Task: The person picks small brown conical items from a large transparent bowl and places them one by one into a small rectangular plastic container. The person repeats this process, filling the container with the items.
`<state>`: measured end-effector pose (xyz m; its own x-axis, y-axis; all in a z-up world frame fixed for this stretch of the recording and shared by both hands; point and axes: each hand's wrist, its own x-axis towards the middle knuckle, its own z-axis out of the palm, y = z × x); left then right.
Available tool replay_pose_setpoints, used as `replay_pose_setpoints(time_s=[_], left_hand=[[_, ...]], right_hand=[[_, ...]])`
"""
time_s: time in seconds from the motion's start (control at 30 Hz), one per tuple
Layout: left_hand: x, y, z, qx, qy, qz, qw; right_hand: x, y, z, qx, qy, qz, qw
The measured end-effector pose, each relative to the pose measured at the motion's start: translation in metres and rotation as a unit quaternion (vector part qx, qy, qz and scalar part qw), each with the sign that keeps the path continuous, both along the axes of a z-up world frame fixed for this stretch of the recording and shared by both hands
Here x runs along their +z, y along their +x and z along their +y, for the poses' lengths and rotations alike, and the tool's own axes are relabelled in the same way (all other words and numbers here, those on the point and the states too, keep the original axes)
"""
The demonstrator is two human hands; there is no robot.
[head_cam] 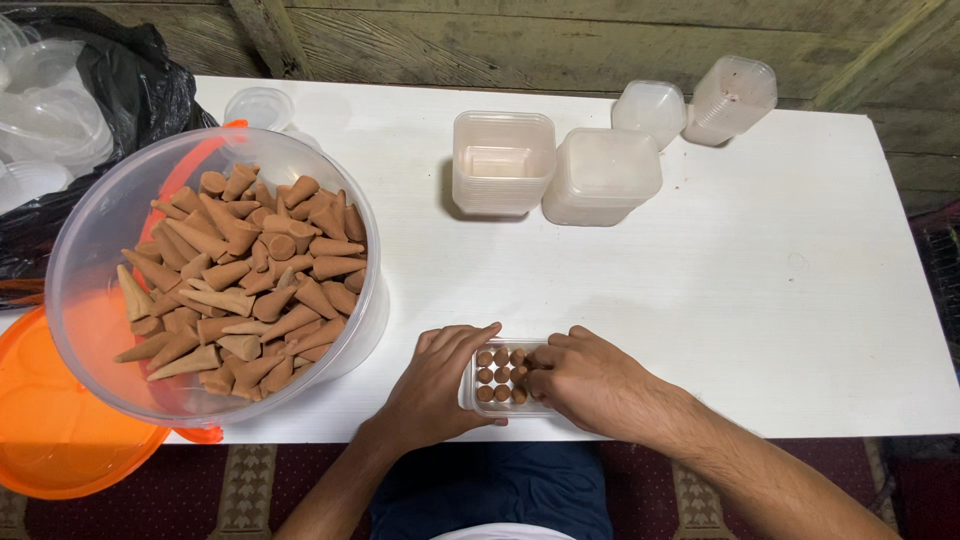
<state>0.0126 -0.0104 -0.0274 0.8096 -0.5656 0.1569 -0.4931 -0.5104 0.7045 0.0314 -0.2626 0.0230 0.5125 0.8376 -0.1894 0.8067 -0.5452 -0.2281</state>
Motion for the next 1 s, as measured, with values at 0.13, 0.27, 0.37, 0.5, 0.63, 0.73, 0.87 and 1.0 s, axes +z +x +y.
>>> replay_pose_setpoints(time_s=[0.13,0.27,0.37,0.5,0.63,0.73,0.87,1.0], left_hand=[[0.0,0.0,0.0,-0.003,0.003,-0.002,1.0],[0.002,-0.001,0.0,-0.001,0.0,0.013,1.0],[0.003,-0.001,0.0,-0.002,0.003,0.011,1.0],[0.0,-0.001,0.0,0.002,-0.008,-0.012,1.0],[0.001,-0.002,-0.001,0.003,0.002,-0.001,1.0],[-0.001,-0.002,-0.001,0.006,0.002,-0.01,1.0],[-0.001,-0.002,-0.001,0.009,0.008,-0.01,1.0],[-0.002,-0.001,-0.001,0.006,0.006,-0.013,1.0]], right_hand=[[-0.006,0.002,0.0,0.018,0.005,-0.025,1.0],[-0.005,0.002,0.0,0.004,0.021,-0.01,1.0],[0.0,0.003,0.002,0.002,0.027,-0.001,1.0],[0.0,0.004,0.002,0.007,0.041,0.004,0.999],[-0.001,0.003,0.002,0.001,0.046,0.005,0.999],[0.003,0.005,0.0,0.004,0.037,0.009,0.999],[0.022,0.008,-0.002,-0.003,0.069,0.052,0.996],[0.037,0.012,-0.006,-0.017,0.053,0.052,0.997]])
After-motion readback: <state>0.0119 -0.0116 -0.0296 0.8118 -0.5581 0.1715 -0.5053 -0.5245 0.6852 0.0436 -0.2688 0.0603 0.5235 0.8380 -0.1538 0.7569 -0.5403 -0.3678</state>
